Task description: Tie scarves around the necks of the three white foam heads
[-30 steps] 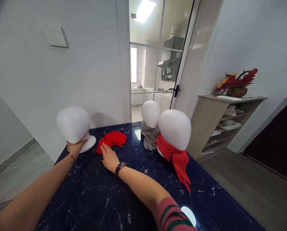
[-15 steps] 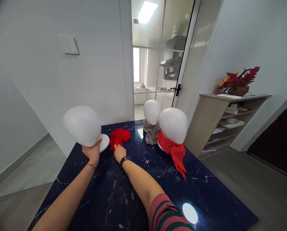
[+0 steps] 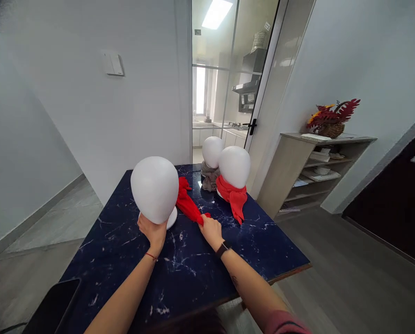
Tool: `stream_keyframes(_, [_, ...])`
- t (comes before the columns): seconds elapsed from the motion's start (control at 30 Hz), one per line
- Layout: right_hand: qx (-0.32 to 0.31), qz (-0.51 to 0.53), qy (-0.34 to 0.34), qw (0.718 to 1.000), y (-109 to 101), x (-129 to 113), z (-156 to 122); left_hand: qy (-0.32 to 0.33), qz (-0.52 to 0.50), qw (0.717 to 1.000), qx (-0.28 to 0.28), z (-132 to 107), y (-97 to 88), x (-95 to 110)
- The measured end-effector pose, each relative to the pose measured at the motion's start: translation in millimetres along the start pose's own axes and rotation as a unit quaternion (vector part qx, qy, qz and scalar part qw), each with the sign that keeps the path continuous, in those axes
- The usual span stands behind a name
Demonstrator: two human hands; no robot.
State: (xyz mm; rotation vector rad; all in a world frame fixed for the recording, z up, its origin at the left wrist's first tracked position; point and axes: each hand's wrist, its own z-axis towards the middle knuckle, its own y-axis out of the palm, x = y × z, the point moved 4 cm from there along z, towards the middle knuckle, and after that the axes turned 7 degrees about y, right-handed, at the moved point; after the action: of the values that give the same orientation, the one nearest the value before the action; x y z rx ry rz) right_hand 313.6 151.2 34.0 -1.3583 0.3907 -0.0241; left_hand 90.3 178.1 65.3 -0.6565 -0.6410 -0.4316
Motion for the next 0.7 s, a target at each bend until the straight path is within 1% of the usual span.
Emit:
stream_keyframes(0.07, [0.008,0.061,0.019,0.998,-3.7,18.4,-7.9,-0.014,0.004,1.000,0.003,-6.4,-0.6,-4.0])
stream_keyframes(0.13, [0.024,0.165,0.039,0.985,-5.7,32.2,-10.6,-0.025,0.010,1.000,0.006,-8.4,1.0,-8.8])
stream_keyframes(0.2, [0.076,0.276,0.064,0.956,-9.8,43.4,-10.0,-0.031,0.014,0.999,0.007,-7.2,3.5,-12.7])
stream_keyframes(0.27, [0.157,0.356,0.091,0.917,-16.8,53.1,-9.1,-0.042,0.013,0.999,0.004,-4.7,5.7,-16.0])
stream_keyframes(0.33, [0.236,0.402,0.107,0.879,-24.6,60.3,-9.2,-0.052,0.010,0.999,-0.005,-2.3,7.9,-18.7])
stream_keyframes(0.4, [0.293,0.428,0.105,0.848,-31.2,64.7,-10.1,-0.053,0.009,0.998,-0.021,-0.5,9.9,-21.4])
stream_keyframes(0.43, [0.317,0.432,0.102,0.838,-33.9,66.2,-10.9,-0.054,0.010,0.998,-0.032,0.2,10.7,-23.0])
stream_keyframes(0.5, [0.353,0.424,0.099,0.828,-38.0,68.0,-13.2,-0.050,0.006,0.997,-0.064,1.7,12.5,-26.4])
stream_keyframes(0.57, [0.369,0.418,0.098,0.825,-40.0,68.6,-15.2,-0.036,-0.010,0.995,-0.093,4.2,13.6,-28.9])
stream_keyframes(0.63, [0.364,0.439,0.099,0.816,-40.1,68.3,-15.5,-0.014,-0.025,0.995,-0.093,8.3,13.3,-30.4])
stream_keyframes(0.67, [0.349,0.468,0.100,0.806,-39.1,67.9,-14.3,-0.006,-0.028,0.996,-0.082,10.6,12.9,-31.1])
stream_keyframes(0.7, [0.317,0.519,0.105,0.787,-36.5,67.3,-11.8,-0.002,-0.029,0.997,-0.069,13.0,13.0,-32.0])
